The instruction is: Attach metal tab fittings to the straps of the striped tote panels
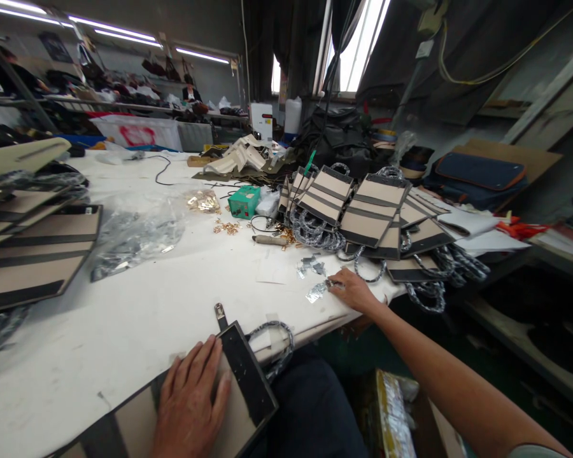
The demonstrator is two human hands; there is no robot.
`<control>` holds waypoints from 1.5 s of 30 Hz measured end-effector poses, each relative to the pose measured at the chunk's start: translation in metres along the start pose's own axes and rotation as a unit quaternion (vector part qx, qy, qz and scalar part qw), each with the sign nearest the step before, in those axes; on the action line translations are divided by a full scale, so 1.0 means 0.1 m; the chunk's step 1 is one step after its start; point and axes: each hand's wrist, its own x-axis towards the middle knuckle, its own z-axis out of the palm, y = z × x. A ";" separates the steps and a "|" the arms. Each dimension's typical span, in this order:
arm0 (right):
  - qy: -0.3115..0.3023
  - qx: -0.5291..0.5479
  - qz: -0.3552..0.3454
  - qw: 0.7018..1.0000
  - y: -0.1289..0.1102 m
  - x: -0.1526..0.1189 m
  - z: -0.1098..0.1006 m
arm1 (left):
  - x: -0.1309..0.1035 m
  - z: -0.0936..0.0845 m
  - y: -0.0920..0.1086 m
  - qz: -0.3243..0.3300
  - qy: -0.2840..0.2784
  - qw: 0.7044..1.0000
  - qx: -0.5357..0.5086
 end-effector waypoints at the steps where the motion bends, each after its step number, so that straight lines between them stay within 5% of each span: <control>1: -0.006 -0.010 -0.006 1.000 0.00 0.01 0.00 | 0.00 0.01 0.00 -0.002 -0.003 1.000 -0.003; 14: -0.058 -0.082 0.009 0.995 -0.03 0.13 0.03 | 0.02 -0.19 0.11 -0.058 -0.099 0.993 -0.006; 23: -0.100 -0.077 0.014 0.992 -0.11 0.31 -0.07 | -0.02 -0.13 0.12 -0.062 -0.072 0.995 -0.014; 31: -0.046 -0.095 0.073 0.992 -0.04 0.43 -0.11 | -0.03 -0.09 0.07 -0.050 -0.043 0.998 -0.019; 45: -0.040 -0.020 0.117 0.992 0.00 0.56 -0.11 | 0.02 -0.25 0.16 -0.095 -0.127 0.986 -0.046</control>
